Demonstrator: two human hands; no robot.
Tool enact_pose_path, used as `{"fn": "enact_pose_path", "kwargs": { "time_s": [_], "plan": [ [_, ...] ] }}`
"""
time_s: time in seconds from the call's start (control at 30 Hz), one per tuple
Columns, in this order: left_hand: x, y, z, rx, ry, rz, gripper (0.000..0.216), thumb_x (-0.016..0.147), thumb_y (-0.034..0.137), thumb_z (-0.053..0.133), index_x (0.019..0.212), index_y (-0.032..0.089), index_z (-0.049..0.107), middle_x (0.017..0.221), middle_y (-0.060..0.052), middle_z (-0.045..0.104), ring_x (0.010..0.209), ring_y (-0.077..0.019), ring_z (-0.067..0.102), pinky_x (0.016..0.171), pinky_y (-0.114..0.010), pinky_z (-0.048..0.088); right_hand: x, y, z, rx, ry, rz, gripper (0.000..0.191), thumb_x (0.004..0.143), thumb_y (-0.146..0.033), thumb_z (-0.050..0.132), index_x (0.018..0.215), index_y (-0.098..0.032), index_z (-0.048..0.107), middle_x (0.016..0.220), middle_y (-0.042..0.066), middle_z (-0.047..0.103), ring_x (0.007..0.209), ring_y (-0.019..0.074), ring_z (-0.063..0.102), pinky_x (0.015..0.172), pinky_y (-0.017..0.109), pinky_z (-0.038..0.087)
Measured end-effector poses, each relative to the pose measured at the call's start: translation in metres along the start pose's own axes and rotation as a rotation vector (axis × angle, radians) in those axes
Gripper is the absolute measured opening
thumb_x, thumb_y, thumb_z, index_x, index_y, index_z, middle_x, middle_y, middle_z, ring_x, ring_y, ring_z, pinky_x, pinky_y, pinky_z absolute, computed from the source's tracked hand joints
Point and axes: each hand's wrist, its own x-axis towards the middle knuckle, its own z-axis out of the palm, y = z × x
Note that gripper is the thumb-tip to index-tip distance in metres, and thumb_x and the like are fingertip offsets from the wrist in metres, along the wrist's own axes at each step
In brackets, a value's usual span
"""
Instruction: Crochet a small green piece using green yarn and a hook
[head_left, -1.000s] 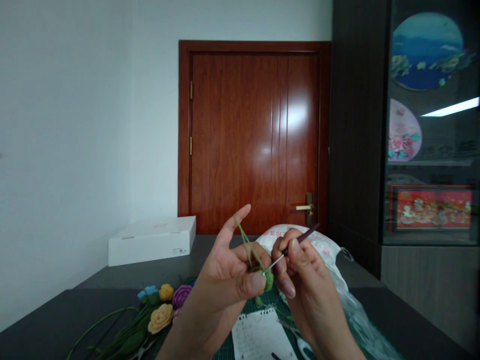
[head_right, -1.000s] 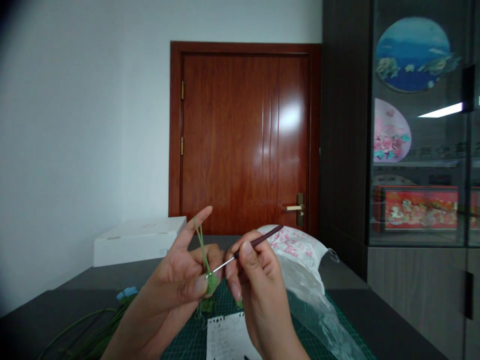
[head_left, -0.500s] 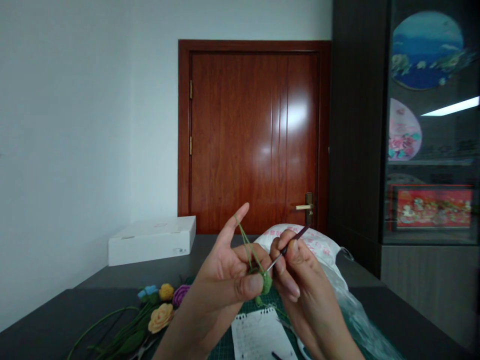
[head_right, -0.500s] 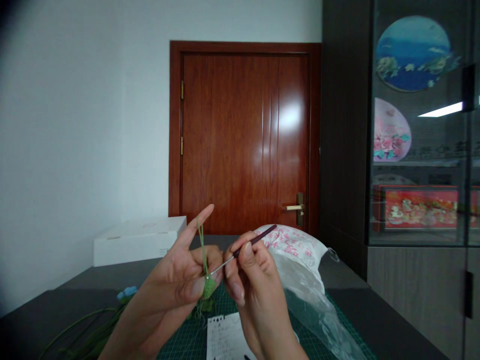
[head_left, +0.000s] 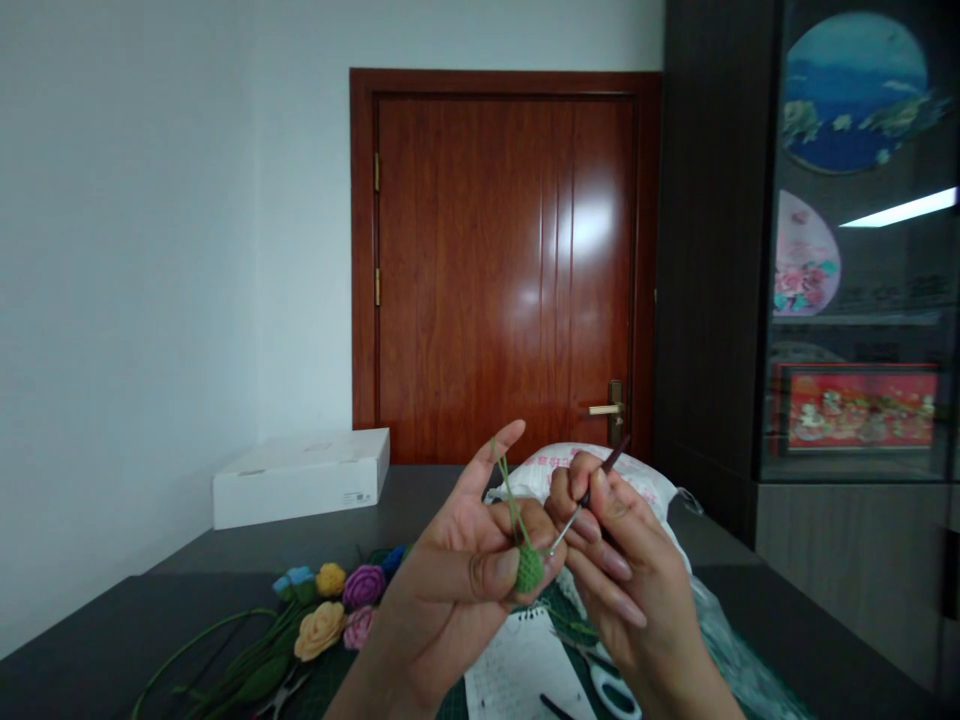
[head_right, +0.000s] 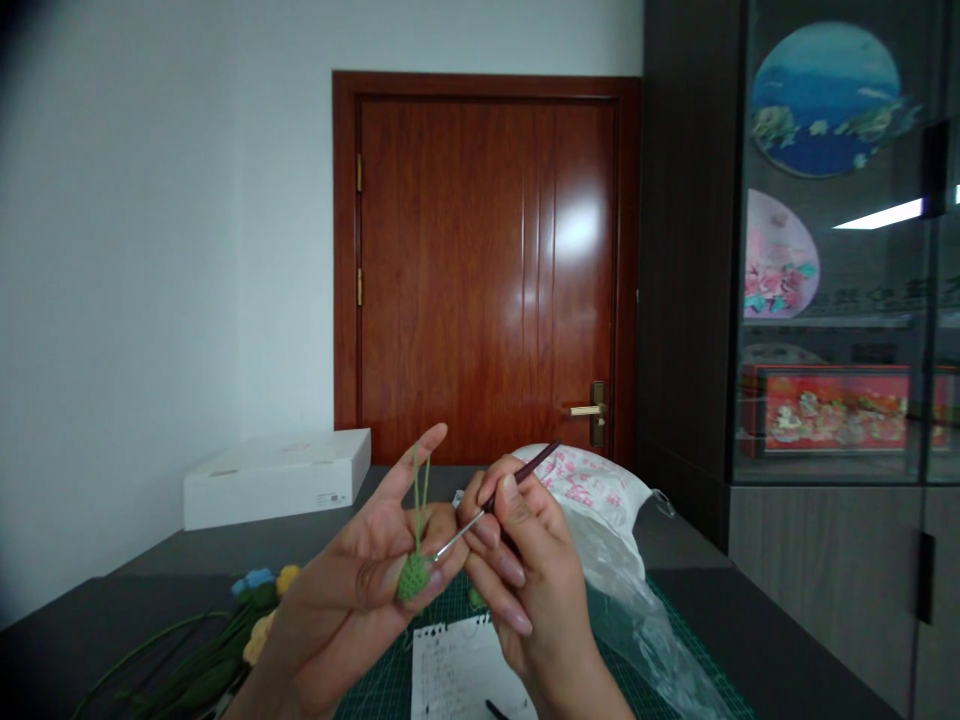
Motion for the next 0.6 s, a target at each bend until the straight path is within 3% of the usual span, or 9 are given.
{"fn": "enact_pose_path", "kwargs": {
  "time_s": [0.2, 0.37, 0.47, 0.6],
  "plan": [
    [0.001, -0.003, -0.001, 0.057, 0.009, 0.036, 0.087, 0.074, 0.005, 0.083, 0.149, 0.025, 0.044, 0.08, -0.001, 0.068, 0.07, -0.0115, 0.059, 0.063, -0.019, 0.042, 0.002, -0.006, 0.001, -0.103, 0.003, 0.037, 0.017, 0.095, -0.03, 0.065, 0.084, -0.018, 0.065, 0.064, -0.007, 0.048, 0.038, -0.0009, 0.012, 0.028, 0.006, 0.017],
    [0.0, 0.005, 0.002, 0.323, 0.112, 0.16, 0.092, 0.076, 0.003, 0.081, 0.152, 0.027, 0.037, 0.085, 0.0, 0.068, 0.078, -0.0154, 0.064, 0.071, -0.025, 0.052, 0.003, 0.004, 0.004, -0.269, 0.025, -0.051, 0.022, 0.095, -0.034, 0.067, 0.079, -0.019, 0.063, 0.063, -0.006, 0.052, 0.038, 0.0002, 0.03, 0.033, 0.008, 0.03],
    [0.0, 0.006, 0.006, 0.416, 0.144, 0.199, 0.088, 0.077, 0.007, 0.081, 0.151, 0.028, 0.037, 0.089, -0.001, 0.065, 0.078, -0.0191, 0.066, 0.072, -0.034, 0.057, 0.003, 0.009, 0.003, -0.393, 0.035, -0.144, 0.021, 0.09, -0.035, 0.074, 0.079, -0.02, 0.064, 0.076, -0.003, 0.061, 0.047, 0.0027, 0.047, 0.039, 0.011, 0.04],
    [0.0, 0.004, 0.008, 0.48, 0.19, 0.217, 0.082, 0.078, 0.007, 0.079, 0.148, 0.028, 0.04, 0.091, 0.0, 0.063, 0.078, -0.0186, 0.065, 0.07, -0.035, 0.058, 0.004, 0.012, 0.001, -0.591, 0.082, -0.276, 0.02, 0.088, -0.037, 0.075, 0.082, -0.021, 0.066, 0.085, 0.002, 0.068, 0.053, 0.0069, 0.053, 0.041, 0.015, 0.043]
  ]
}}
